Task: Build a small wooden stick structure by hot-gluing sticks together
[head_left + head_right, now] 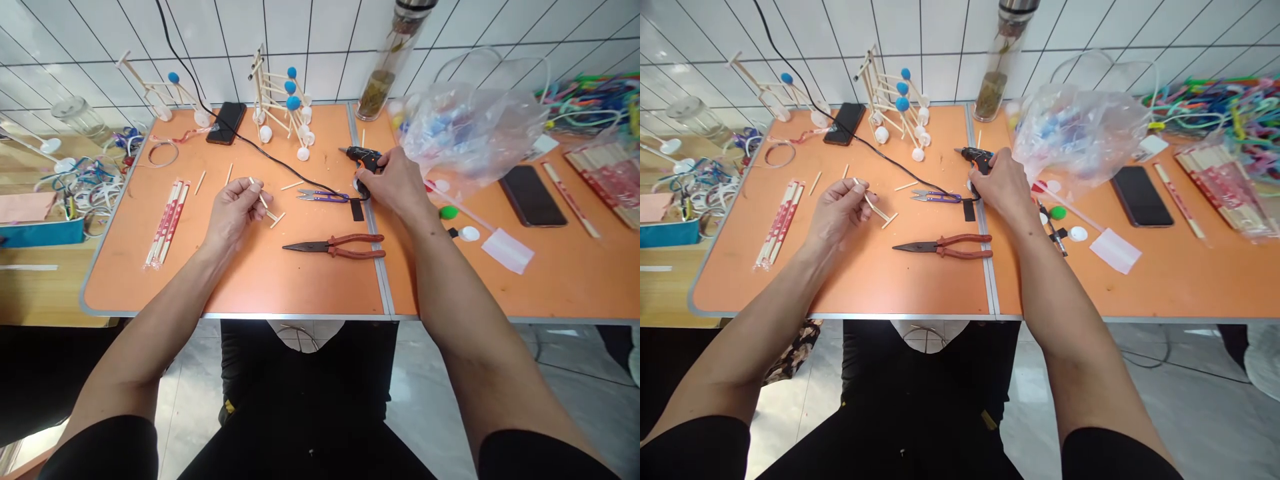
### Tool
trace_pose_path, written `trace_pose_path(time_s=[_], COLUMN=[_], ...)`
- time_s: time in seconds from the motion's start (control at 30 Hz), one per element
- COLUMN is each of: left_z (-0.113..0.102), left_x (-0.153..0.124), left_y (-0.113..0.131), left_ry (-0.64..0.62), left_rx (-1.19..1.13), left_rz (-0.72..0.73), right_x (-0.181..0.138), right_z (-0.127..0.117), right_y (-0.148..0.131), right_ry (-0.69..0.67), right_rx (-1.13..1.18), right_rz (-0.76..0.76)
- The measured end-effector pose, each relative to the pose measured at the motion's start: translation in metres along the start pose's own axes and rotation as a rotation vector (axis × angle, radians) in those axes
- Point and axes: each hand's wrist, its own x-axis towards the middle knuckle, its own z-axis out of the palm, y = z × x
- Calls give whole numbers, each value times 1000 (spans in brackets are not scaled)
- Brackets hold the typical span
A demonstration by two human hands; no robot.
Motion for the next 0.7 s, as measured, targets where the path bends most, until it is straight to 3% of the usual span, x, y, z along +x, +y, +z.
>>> trace_pose_path(time_s=[0.23,0.47,0.7], left_z=[1,-2,-4], left_x=[0,2,4], left_y=[-1,2,0], left_ry=[-13,11,24], left_rx=[-3,25,56], left_rz=[8,53,61], right_x=[6,4,-6], right_z=[17,12,9], right_y=[-10,-9,-31], right_ry=[40,129,153], right_rx=[0,39,531], right_rz=[59,49,69])
